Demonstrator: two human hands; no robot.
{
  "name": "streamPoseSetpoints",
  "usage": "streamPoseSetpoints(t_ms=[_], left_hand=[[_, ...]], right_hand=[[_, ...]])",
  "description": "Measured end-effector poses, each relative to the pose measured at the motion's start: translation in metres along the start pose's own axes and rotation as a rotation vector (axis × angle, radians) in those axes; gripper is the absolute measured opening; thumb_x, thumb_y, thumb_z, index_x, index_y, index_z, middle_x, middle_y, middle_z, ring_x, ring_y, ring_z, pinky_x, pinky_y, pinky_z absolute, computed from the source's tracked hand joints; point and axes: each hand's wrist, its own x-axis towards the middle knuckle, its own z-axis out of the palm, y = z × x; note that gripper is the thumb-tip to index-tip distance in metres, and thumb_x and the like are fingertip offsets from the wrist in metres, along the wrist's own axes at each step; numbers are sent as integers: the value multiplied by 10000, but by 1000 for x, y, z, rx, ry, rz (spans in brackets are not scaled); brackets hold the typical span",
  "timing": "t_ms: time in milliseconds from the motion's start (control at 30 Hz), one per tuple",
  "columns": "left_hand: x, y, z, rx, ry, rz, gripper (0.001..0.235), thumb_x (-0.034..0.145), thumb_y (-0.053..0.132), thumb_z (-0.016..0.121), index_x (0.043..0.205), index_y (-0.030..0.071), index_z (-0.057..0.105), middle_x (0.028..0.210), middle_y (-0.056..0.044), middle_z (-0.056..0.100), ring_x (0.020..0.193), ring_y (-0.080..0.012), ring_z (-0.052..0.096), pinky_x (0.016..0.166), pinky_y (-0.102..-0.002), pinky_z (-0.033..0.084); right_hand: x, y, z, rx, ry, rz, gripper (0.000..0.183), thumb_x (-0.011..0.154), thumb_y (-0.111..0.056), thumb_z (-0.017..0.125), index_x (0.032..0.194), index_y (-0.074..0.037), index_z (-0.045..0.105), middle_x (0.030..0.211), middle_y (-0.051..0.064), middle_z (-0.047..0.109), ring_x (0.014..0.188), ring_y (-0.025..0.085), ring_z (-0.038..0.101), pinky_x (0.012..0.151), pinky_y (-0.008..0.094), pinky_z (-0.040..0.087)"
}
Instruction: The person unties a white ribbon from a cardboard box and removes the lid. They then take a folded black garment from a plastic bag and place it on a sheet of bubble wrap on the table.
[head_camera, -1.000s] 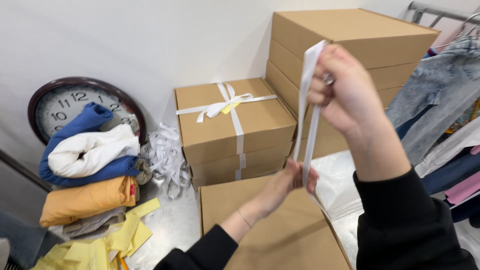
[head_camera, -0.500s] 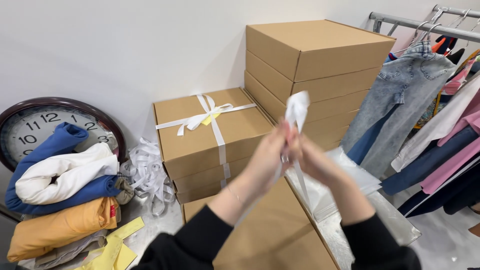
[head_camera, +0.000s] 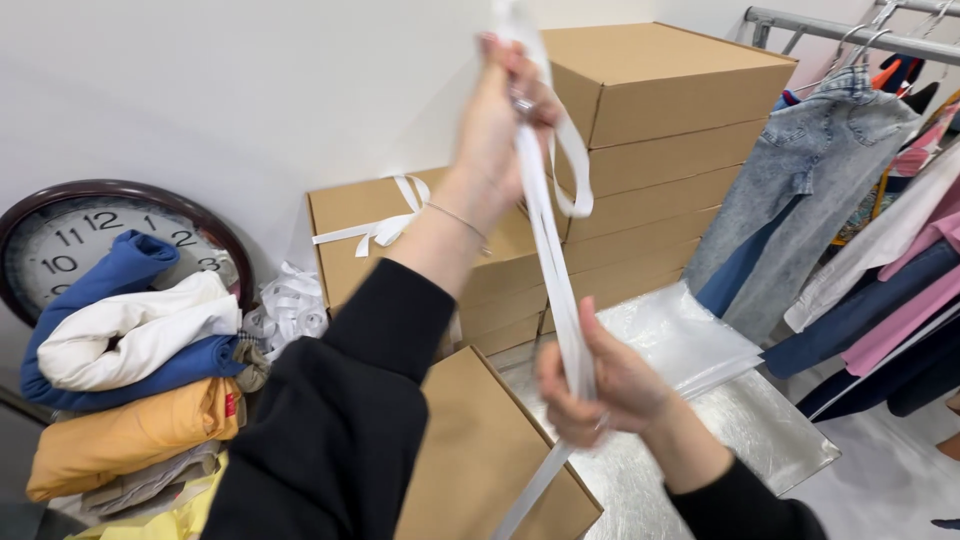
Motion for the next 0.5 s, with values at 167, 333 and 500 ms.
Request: streamPoseSetpoints(t_ms=[167, 333, 500], left_hand=[[-13, 110, -56, 29, 64, 135, 201, 981, 390, 649, 871, 225, 615, 594, 137, 447, 499, -39, 305, 554, -261, 304], [-108, 144, -58, 212, 230, 92, 416, 1054, 485, 471, 770, 181, 475, 595, 57, 277, 562, -122, 187, 609, -281, 252], [-170, 136, -59, 374, 314, -105, 382, 1077, 446, 508, 795, 190, 523, 917, -31, 612, 931, -170, 626, 845, -364, 540]], right_hand=[[-63, -50, -47, -223, 581, 98, 707, 1038, -719, 355, 932, -61, 593, 531, -102, 220, 430, 70, 187, 405, 257, 149], [-103, -95, -47, -717, 721, -90, 328, 1095, -237, 563, 888, 0, 659, 635, -23, 273, 543, 138, 225, 510, 312, 189], [-100, -153, -20, -1088, 979, -543, 200, 1140, -115, 564, 967, -32, 619, 618, 25, 413, 543, 130, 360, 534, 285, 305]])
